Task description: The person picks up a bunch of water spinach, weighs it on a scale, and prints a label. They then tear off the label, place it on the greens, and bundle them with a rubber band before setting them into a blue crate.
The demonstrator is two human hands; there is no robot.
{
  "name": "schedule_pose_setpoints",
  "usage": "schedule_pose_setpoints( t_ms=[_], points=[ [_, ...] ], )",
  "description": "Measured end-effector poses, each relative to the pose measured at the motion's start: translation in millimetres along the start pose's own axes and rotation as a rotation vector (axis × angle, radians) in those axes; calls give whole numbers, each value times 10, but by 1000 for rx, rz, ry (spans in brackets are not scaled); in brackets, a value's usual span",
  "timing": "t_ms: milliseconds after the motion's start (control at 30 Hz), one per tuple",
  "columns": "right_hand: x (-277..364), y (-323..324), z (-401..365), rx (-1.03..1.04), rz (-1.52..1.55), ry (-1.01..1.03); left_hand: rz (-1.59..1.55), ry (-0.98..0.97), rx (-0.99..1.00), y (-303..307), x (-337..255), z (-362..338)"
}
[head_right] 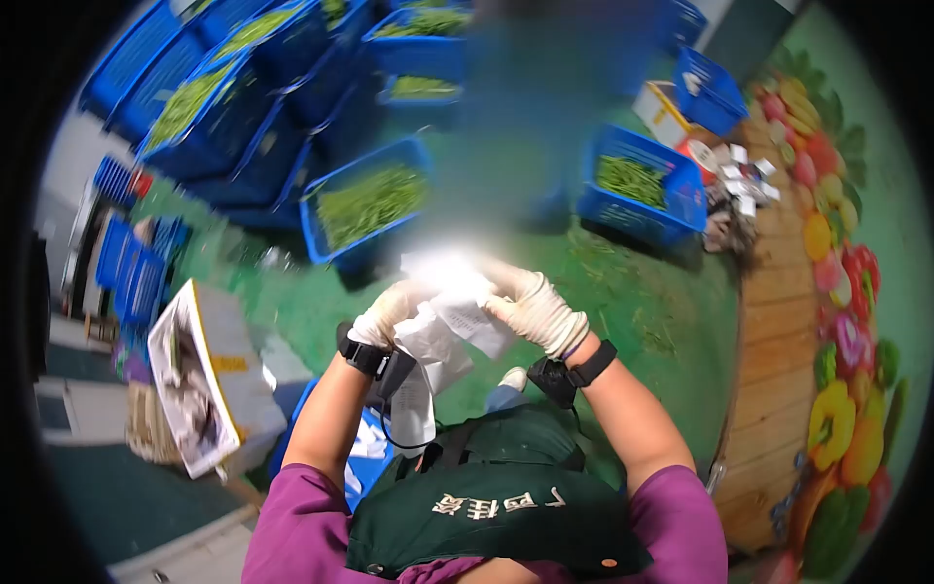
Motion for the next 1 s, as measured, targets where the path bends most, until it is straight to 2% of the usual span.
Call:
schedule_pose_setpoints(
  t_ms=[67, 100, 133, 167, 233, 267, 300, 367, 400, 433, 500, 533, 567, 600, 633, 667, 733, 833, 900, 933, 967, 1000],
  points=[
    [-128, 587, 13, -46, -3, 54, 323, -146, 85, -398, -479, 476],
    [-196, 842, 21, -33, -1, 94, 203, -10, 62, -546, -548, 687],
    [-103, 1069, 29, -70, -194, 234, 183, 40, 104, -729, -719, 816],
    [-50, 1252, 41, -95, -256, 327, 167, 94, 137, -865, -879, 926],
    [-20, 1359, 131, -154, -400, 238, -127, 196, 277, -1023, -1018, 1025],
    [75, 1524, 171, -190, -488, 287, -35, 187, 211, -874, -773, 1474],
    [-53, 1668, 220, -275, -578, 384, -212, 282, 261, -1055, -979, 1505],
    [-72, 1929, 345, -347, -708, 421, -289, 337, 243, -1168, -1179, 1854],
    [101, 2076, 395, -409, -641, 558, -296, 351, 297, -1238, -1287, 2046],
    [38, 2250, 460, -428, -646, 541, -304, 373, 350, -1294, -1355, 2216],
    [-204, 2613, 632, -461, -704, 375, -255, 435, 408, -1329, -1267, 2759],
    [-314, 2874, 747, -497, -651, 239, -292, 376, 457, -1462, -1527, 2938],
    [-304, 3069, 817, -506, -658, 234, -343, 318, 501, -1652, -1759, 3077],
    [-330, 3301, 814, -590, -354, 277, -296, 256, 547, -1769, -1972, 3214],
    [-363, 3525, 815, -668, -42, 316, -330, 279, 578, -1923, -2211, 3275],
    [-483, 3709, 826, -657, -20, 143, -272, 294, 607, -1974, -2217, 3555],
    [-419, 4012, 836, -661, -87, 120, -216, 333, 644, -2123, -2163, 3997],
    [-433, 4512, 781, -750, -98, 163, -126, 254, 767, -2556, -2388, 4425],
    [-572, 4865, 736, -780, -29, 44, -121, 232, 808, -2873, -2544, 4656],
    [-630, 4971, 699, -827, 121, -24, -146, 309, 827, -3015, -2620, 4673],
    [-715, 5130, 684, -836, 128, -30, -143, 321, 832, -3123, -2631, 4833],
    [-780, 5301, 683, -833, 58, 1, -222, 432, 851, -3239, -2593, 4955]
  ],
)
Point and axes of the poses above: each hand's wrist, its own z-axis towards the middle knuckle, its own y-axis out of the back of the hand, x = y × z, the point moved 9 cm from there along z, towards the middle knuckle, and after that the axes turned 13 degrees about z, right-handed, at the moved point
